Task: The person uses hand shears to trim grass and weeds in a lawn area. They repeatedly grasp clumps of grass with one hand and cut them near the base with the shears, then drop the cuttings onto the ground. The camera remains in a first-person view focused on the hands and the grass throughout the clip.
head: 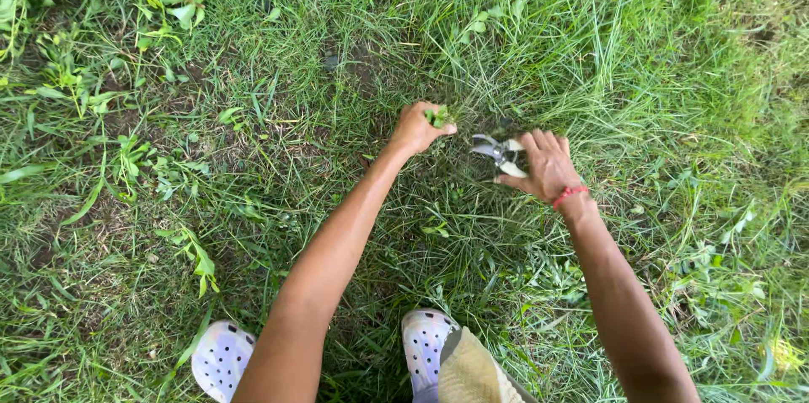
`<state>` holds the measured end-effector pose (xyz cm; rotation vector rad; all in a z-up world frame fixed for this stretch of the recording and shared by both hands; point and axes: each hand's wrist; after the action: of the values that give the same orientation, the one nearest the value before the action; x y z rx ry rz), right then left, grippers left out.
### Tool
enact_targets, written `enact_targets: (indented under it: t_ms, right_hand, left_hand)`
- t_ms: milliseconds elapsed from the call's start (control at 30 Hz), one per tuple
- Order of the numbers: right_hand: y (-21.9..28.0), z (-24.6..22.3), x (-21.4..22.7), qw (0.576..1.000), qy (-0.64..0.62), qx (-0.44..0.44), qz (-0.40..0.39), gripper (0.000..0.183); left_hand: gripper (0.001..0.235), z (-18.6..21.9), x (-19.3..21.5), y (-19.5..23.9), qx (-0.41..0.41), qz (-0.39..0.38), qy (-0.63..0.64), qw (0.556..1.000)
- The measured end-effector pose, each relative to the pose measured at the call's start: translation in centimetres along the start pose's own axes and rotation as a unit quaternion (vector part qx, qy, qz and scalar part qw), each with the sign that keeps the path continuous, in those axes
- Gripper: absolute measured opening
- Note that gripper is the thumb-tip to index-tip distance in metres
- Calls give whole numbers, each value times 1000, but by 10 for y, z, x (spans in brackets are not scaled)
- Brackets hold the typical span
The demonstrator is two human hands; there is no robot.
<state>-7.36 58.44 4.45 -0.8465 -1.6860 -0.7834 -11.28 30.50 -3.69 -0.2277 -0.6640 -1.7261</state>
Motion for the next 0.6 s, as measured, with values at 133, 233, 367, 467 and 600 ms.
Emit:
enact_targets:
  t_ms: [133, 233, 367, 467, 600]
  right_hand:
    - [-37, -6, -20, 999, 14, 20, -35, 75]
    - [-42, -6, -51, 998, -16, 32, -61, 56]
    - [-16, -16, -43, 992, -115, 53, -19, 55]
    - [1, -19, -11, 999, -29, -15, -7, 77]
    - [-10, -2, 5, 998, 12, -57, 28, 76]
  left_hand:
    - [35, 3, -8, -1, 9, -14, 12, 1000]
    - [34, 3, -11, -4, 32, -16, 19, 999]
    - [26, 1, 2, -7, 29, 43, 32, 998]
    - [20, 6, 12, -9, 46, 41, 13, 998]
    - [26, 10, -1, -22, 73, 29, 7, 997]
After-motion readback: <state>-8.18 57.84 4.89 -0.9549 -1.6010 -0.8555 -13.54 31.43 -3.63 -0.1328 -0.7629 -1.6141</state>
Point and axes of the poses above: each hand's wrist, its own y-axis away from the middle knuckle, its own x-axis out of the back of the hand, z = x × y, and after that the axes turned 1 degree about y, right-handed
